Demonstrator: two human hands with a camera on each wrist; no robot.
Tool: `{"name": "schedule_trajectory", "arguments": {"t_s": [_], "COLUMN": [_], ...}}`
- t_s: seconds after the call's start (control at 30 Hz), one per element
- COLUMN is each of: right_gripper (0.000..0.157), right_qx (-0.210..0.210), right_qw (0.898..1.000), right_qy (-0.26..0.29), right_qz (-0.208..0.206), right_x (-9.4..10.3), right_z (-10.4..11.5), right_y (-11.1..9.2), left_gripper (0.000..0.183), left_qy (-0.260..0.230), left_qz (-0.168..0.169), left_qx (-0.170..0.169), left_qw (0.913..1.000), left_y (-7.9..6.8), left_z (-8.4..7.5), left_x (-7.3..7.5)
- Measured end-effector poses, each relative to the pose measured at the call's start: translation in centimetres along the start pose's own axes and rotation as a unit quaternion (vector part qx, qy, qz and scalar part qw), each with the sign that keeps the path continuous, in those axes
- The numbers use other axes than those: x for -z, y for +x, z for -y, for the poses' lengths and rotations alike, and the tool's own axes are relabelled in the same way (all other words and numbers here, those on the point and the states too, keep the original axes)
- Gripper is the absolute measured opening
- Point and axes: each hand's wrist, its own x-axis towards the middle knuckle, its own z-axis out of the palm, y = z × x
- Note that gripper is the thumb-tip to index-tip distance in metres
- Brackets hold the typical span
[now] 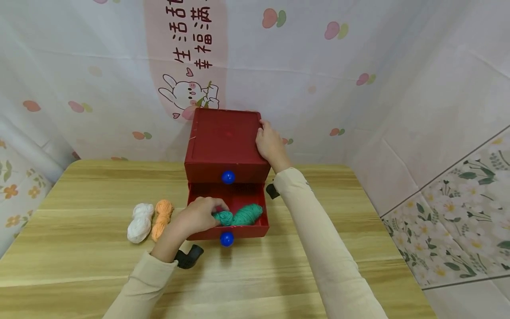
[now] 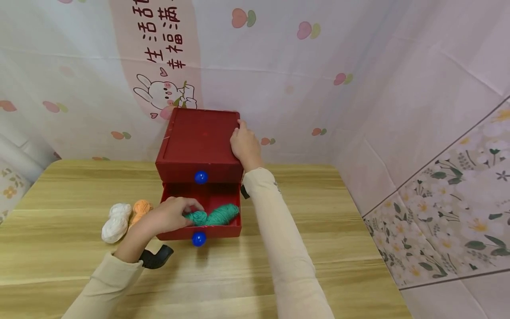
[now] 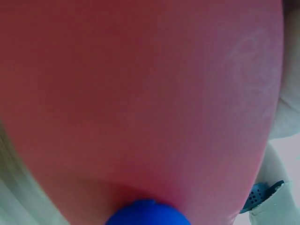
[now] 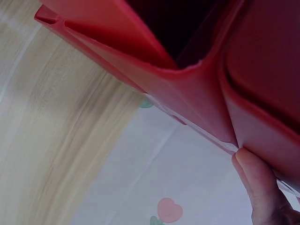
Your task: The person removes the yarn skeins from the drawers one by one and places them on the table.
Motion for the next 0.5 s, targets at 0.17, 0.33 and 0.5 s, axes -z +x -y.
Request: {"name": "schedule_trajectory", "arguments": {"t_s": [0.17,0.33,0.5], "right_gripper": [0.045,0.045,0.045], "right_qx": [0.001,0.002,0.000], "right_qw": [1.000,1.000,1.000], "right_qy": [-0.003,0.002,0.002], "right_qz": [-0.002,-0.003,-0.001], "right_x": [0.0,0.1,0.1], "right_z": [0.0,0.0,0.0], "right_y": [0.0,-0.1,-0.1], "left_gripper": [0.030,0.031,0.033], "left_qy": [-0.034,-0.105,-0.173], "left_qz": [-0.055,-0.096,-0.132], "left_qx": [-0.003,-0.020,-0.035], "left_qw": [0.9979,0.9896,0.9755], "left_y": [-0.2,-1.1,-2.8], "left_z": [0.3,0.1,-0.2], "left_x": [-0.2,0.5,1.7]}}
